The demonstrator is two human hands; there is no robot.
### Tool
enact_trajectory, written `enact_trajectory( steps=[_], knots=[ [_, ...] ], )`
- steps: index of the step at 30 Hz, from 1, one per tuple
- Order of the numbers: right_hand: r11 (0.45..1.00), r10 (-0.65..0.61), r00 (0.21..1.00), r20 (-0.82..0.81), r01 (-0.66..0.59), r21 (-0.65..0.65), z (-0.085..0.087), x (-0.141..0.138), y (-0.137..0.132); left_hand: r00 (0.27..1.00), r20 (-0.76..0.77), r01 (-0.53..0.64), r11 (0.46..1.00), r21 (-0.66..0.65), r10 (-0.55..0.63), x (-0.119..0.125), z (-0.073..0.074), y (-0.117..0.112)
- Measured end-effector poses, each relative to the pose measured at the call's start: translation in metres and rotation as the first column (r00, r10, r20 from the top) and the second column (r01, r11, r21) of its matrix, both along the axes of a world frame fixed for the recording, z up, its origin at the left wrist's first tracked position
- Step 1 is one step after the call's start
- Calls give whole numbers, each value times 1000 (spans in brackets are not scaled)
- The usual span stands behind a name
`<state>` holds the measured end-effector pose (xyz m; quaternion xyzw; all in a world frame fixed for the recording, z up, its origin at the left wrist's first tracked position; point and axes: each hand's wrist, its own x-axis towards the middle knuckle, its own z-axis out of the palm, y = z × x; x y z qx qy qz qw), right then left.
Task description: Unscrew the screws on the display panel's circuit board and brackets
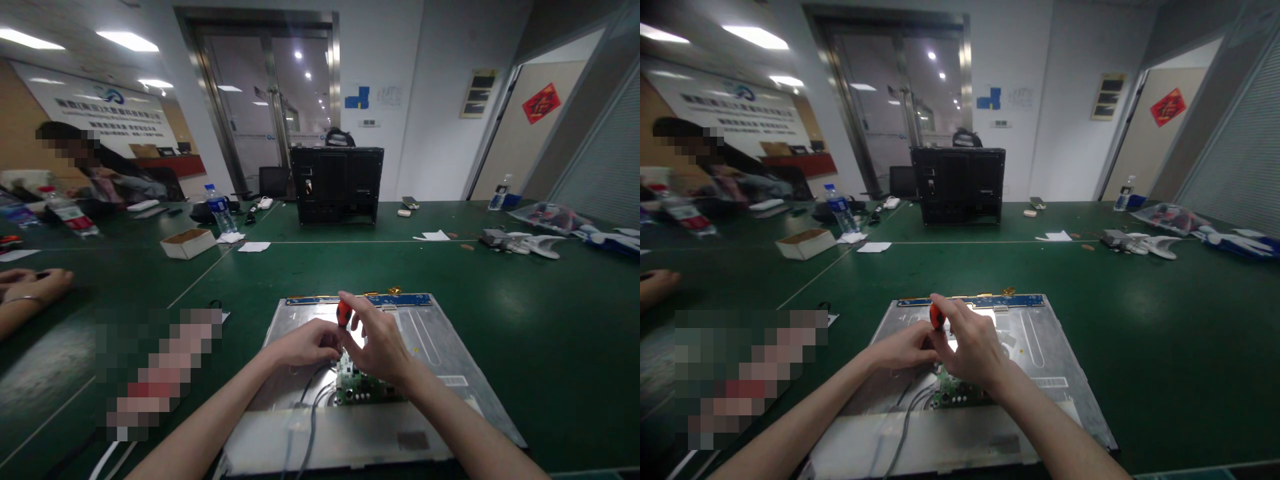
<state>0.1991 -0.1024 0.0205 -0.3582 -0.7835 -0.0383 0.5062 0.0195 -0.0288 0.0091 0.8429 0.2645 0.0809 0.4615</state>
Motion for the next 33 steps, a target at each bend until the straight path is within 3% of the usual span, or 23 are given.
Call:
enact_trajectory(
  steps=[18,27,33],
  knots=[
    [999,-36,999,15,36,-9,-2,0,2,1000,18,20,1000,-21,-20,0,4,0],
    [999,-9,1000,5,9,-35,-6,1,2,999,33,9,996,-83,-6,-2,-9,5],
    [1000,-22,1000,-1,22,-9,-3,0,2,999,35,19,996,-89,-16,-2,-5,6]
  ],
)
